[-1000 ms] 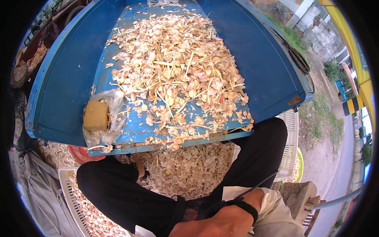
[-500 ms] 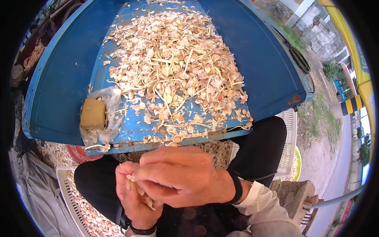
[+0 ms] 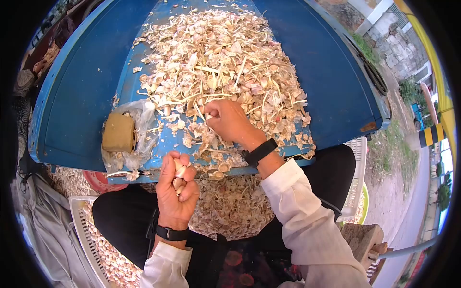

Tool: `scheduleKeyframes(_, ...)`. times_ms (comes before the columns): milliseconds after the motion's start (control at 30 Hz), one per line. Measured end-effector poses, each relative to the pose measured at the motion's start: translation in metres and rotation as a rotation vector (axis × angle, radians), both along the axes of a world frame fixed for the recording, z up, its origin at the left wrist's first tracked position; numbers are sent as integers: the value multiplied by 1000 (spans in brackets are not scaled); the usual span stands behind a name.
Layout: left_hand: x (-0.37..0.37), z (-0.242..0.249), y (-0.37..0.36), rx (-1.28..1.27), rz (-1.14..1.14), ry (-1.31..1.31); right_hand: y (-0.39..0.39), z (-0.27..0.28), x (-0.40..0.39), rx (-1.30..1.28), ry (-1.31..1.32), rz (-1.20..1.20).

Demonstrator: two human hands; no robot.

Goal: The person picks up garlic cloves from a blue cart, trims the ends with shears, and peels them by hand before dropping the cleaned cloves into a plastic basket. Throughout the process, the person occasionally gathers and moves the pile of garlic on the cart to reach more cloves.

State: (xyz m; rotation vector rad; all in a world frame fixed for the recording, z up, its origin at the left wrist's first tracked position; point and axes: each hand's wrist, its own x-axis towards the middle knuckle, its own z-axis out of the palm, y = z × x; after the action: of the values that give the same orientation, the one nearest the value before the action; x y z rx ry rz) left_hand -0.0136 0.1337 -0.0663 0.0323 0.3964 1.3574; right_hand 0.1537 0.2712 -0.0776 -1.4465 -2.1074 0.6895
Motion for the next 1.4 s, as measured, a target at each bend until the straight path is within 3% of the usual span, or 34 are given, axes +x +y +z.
scheduleKeyframes(67, 1, 0, -2, 8, -11, 7, -8, 12, 10, -535, 539, -54)
scheduleKeyframes(100, 3, 0, -1, 0, -15, 27, -12, 13, 15, -530, 536, -60)
scheduleKeyframes(167, 6, -2, 1, 0, -30, 44, -23, 16, 24, -764, 988, 108)
scheduleKeyframes(200, 7, -4, 2, -2, -43, 63, -31, 21, 26, -823, 1049, 100)
scheduleKeyframes(367, 19, -6, -1, 57, -85, 155, -78, 47, 20, -678, 1121, 142)
scheduleKeyframes(433, 25, -5, -3, -31, -87, 218, -109, 76, 14, -501, 1100, 176)
scheduleKeyframes(500, 29, -13, -3, 26, -51, 230, -150, 128, 13, -206, 990, 506)
scheduleKeyframes(600, 29, -10, 0, -52, -68, 165, -189, 155, -2, -333, 1410, 1011)
scheduleKeyframes(633, 30, -13, 3, -48, -77, 168, -185, 170, 14, -308, 1213, 1291)
scheduleKeyframes(700, 30, -20, 5, -78, -60, 154, -238, 166, -3, -244, 1734, 767)
scheduleKeyframes(833, 34, -23, 7, -71, -81, 143, -247, 158, -1, 101, 1852, 775)
scheduleKeyframes(933, 38, -24, 6, -45, -137, 117, -247, 173, 34, 154, 1630, 661)
scheduleKeyframes(1000, 39, -29, 5, 4, -166, 101, -245, 172, 48, 459, 1448, 601)
scheduleKeyframes(1033, 39, -30, 3, -2, -181, 103, -246, 169, 70, 465, 1448, 584)
scheduleKeyframes(1100, 37, -24, 5, -56, -189, -11, -256, 153, 143, 385, 1012, 294)
scheduleKeyframes(1133, 36, -14, 6, -80, -200, -45, -273, 143, 164, 432, 916, -192)
scheduleKeyframes(1167, 33, -2, 9, -78, -198, -42, -276, 129, 200, 528, 736, -509)
scheduleKeyframes(1200, 31, 10, 13, -79, -201, -61, -278, 114, 238, 545, 535, -760)
scheduleKeyframes(1233, 29, 20, 18, -81, -204, -81, -285, 101, 277, 390, 386, -958)
scheduleKeyframes(1267, 26, 27, 24, -64, -209, -99, -288, 93, 306, 260, 114, -1040)
scheduleKeyframes(1300, 22, 28, 31, -64, -207, -100, -293, 93, 309, 260, 114, -1038)
scheduleKeyframes(1367, 14, 29, 44, -37, -257, -80, -297, 90, 308, 480, -257, -892)
scheduleKeyframes(1400, 15, 33, 47, -60, -269, -49, -284, 106, 273, 398, -46, -926)
